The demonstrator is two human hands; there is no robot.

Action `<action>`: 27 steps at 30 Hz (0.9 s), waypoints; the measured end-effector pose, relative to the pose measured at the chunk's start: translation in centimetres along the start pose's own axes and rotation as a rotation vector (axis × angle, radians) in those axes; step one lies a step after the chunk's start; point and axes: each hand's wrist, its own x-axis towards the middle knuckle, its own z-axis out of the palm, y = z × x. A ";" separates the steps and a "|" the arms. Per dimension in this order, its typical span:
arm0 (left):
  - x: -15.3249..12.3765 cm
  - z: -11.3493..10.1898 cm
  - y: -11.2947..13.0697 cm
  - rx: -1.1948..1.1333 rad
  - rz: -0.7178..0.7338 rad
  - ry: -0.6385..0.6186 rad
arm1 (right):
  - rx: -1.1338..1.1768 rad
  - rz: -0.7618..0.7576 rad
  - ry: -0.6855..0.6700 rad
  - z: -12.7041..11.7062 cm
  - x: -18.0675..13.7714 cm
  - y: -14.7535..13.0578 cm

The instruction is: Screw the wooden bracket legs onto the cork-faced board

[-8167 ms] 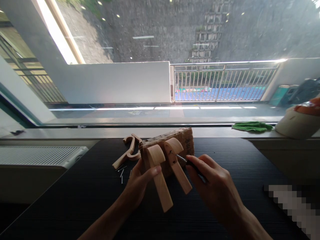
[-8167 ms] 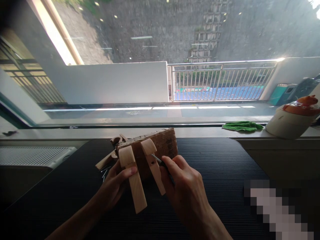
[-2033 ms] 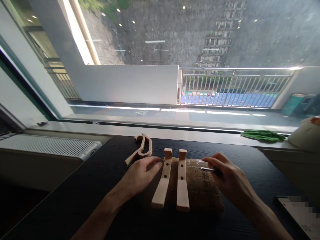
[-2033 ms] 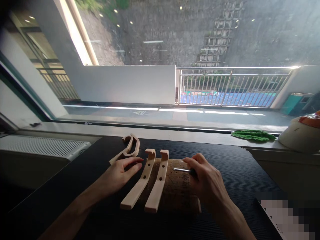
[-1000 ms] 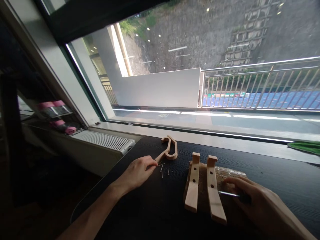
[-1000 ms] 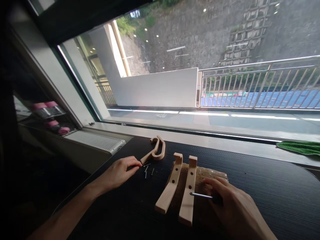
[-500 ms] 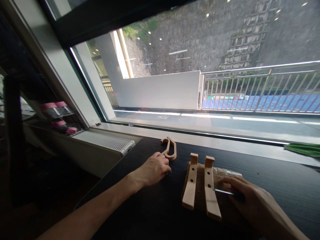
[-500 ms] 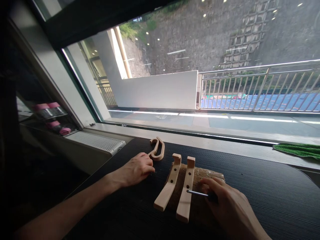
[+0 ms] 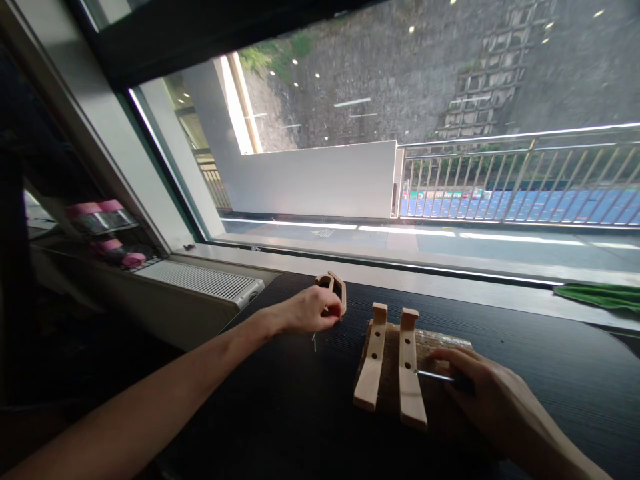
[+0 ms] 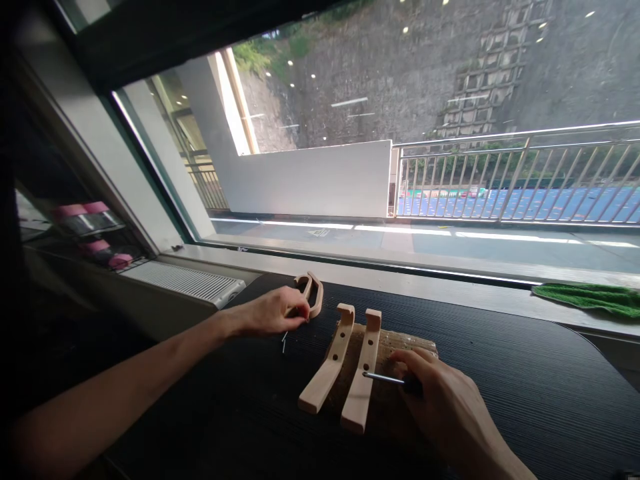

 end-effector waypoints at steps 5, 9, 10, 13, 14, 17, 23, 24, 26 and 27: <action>0.7 -3.0 1.9 -0.401 -0.087 0.143 | 0.051 0.013 -0.014 0.1 0.0 0.2; 2.3 -3.6 4.5 -0.814 -0.022 0.185 | 0.189 0.053 -0.037 -0.3 0.3 0.6; 2.8 -3.6 5.0 -0.844 0.007 0.191 | 0.238 0.073 -0.051 -0.6 0.3 0.5; 4.1 -3.2 6.3 -0.918 0.050 0.203 | 0.395 0.114 -0.114 -1.7 0.4 0.1; 4.5 -2.9 6.7 -0.933 0.055 0.204 | 0.435 0.107 -0.135 -2.1 0.4 -0.1; 4.7 -1.3 7.9 -0.882 0.048 0.178 | 0.479 0.117 -0.128 -2.9 0.3 -0.4; 3.6 2.2 9.4 -0.755 -0.071 0.131 | 0.403 0.139 -0.076 -2.9 0.5 -0.2; 3.5 2.7 9.4 -0.710 -0.072 0.136 | 0.393 0.142 -0.070 -2.9 0.5 -0.3; 3.3 3.6 9.3 -0.669 -0.065 0.151 | 0.381 0.150 -0.067 -2.9 0.6 -0.3; 3.3 4.1 9.2 -0.678 -0.064 0.155 | 0.378 0.156 -0.067 -2.9 0.6 -0.4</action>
